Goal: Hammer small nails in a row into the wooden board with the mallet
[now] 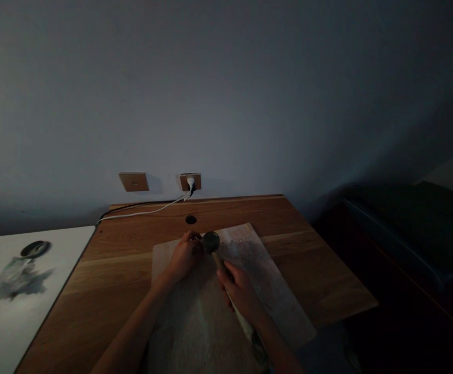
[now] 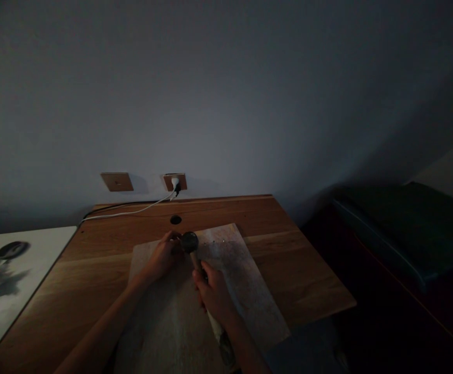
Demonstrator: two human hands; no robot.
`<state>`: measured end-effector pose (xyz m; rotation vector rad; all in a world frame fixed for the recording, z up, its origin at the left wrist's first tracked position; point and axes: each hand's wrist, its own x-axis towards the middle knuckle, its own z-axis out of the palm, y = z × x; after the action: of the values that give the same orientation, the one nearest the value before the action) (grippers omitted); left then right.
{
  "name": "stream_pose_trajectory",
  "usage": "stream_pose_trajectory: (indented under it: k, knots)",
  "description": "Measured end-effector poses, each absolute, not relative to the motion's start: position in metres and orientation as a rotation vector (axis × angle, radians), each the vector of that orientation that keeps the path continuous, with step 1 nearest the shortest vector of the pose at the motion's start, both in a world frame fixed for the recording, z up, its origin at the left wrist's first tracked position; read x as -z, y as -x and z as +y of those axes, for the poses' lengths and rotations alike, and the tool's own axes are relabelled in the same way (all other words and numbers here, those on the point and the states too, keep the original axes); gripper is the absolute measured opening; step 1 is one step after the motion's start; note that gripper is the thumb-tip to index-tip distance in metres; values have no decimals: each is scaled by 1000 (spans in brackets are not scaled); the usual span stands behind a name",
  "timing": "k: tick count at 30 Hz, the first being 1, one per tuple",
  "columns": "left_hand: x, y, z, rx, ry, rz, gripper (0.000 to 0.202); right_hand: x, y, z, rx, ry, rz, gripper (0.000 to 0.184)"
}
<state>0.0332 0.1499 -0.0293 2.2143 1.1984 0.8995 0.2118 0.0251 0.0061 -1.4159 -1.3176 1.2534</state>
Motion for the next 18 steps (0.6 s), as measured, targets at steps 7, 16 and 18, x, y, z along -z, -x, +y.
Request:
stream_pose_trajectory:
  k: [7, 16, 18]
  knots:
    - [21, -33, 141, -980, -2341, 1241, 25, 4, -245, 0, -1223, 1473, -1208, 43]
    - [-7, -67, 79, -462, -3097, 515, 7, 24, -269, -20, -1206, 1629, -1030, 62]
    - [-8, -71, 73, -425, -3155, 505, 6, 25, -268, -21, -1211, 1645, -1032, 69]
